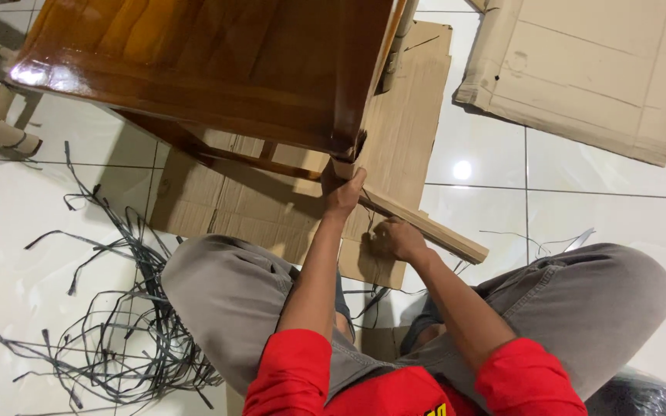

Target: Securing a wooden table to cardboard packaging using plastic ties.

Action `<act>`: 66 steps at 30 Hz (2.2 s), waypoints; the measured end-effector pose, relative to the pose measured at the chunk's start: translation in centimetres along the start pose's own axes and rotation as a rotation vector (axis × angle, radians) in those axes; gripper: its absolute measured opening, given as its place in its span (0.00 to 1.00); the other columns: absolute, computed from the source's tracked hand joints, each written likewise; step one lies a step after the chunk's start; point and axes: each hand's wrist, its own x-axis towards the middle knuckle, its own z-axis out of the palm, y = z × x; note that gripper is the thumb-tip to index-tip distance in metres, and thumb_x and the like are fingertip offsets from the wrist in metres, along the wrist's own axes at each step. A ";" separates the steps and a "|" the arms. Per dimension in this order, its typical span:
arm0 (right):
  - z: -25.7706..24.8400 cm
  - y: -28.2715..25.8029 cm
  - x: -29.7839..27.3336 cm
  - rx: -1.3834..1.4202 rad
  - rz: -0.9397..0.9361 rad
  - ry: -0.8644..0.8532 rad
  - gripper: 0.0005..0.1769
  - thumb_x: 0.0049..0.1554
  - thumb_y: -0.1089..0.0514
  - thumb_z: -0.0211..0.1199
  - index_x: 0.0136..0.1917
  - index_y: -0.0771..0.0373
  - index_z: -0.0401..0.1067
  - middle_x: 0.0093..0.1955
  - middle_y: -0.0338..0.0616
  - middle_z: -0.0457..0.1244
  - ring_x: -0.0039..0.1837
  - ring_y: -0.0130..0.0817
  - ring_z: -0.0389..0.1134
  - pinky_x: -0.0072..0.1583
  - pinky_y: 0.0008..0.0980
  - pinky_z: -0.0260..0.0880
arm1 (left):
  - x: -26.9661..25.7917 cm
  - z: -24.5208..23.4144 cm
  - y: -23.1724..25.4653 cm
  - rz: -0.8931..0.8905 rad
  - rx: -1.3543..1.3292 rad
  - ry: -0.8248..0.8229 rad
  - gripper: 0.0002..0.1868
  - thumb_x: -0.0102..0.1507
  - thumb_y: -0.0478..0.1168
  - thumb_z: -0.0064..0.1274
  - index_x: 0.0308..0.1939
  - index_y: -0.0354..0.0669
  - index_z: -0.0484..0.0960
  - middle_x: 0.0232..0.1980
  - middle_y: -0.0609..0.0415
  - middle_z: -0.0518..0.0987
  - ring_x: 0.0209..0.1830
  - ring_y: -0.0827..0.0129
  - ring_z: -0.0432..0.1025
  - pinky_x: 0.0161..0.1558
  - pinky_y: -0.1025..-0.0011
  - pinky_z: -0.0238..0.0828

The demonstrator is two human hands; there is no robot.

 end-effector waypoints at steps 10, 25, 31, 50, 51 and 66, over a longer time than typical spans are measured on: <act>4.9 1.2 2.6 0.046 0.072 0.032 0.30 0.61 0.44 0.56 0.76 0.39 0.60 0.83 0.56 0.44 0.80 0.65 0.52 0.77 0.56 0.58 | -0.2 -1.0 1.6 0.116 0.025 -0.007 0.09 0.52 0.31 0.58 0.18 0.37 0.76 0.21 0.41 0.75 0.24 0.54 0.73 0.31 0.69 0.68; 6.1 0.3 3.1 -0.156 0.107 0.015 0.25 0.60 0.41 0.51 0.70 0.32 0.69 0.84 0.39 0.44 0.78 0.57 0.54 0.67 0.57 0.73 | 0.0 -0.6 0.5 0.135 0.099 -0.027 0.11 0.52 0.32 0.59 0.18 0.35 0.73 0.21 0.38 0.72 0.26 0.46 0.74 0.29 0.63 0.67; 7.6 2.0 5.3 -0.148 0.071 0.081 0.27 0.65 0.47 0.45 0.75 0.50 0.63 0.80 0.38 0.53 0.78 0.43 0.58 0.75 0.45 0.62 | -0.1 -1.6 1.8 0.114 0.090 -0.065 0.10 0.53 0.33 0.58 0.18 0.39 0.74 0.21 0.43 0.72 0.26 0.50 0.73 0.30 0.66 0.69; -15.1 -14.4 -1.6 0.670 -0.287 0.765 0.18 0.63 0.68 0.60 0.66 0.66 0.71 0.64 0.57 0.67 0.50 0.49 0.75 0.45 0.38 0.78 | 0.0 1.2 -4.6 0.574 0.514 0.104 0.10 0.59 0.42 0.60 0.26 0.47 0.76 0.28 0.51 0.75 0.35 0.55 0.74 0.37 0.65 0.69; -15.1 -14.7 -1.7 0.615 -0.280 0.745 0.21 0.63 0.66 0.61 0.69 0.65 0.67 0.63 0.59 0.67 0.52 0.54 0.75 0.47 0.44 0.78 | 0.0 1.4 -5.3 0.472 0.514 -0.009 0.09 0.60 0.46 0.59 0.32 0.47 0.80 0.32 0.50 0.79 0.41 0.54 0.76 0.44 0.63 0.69; -15.8 -16.3 -1.8 0.664 -0.314 0.600 0.54 0.52 0.65 0.66 0.85 0.62 0.42 0.73 0.64 0.60 0.48 0.47 0.74 0.47 0.43 0.77 | 0.2 1.5 -5.0 0.168 -0.097 0.062 0.11 0.63 0.46 0.57 0.46 0.48 0.78 0.42 0.51 0.79 0.48 0.60 0.75 0.50 0.64 0.69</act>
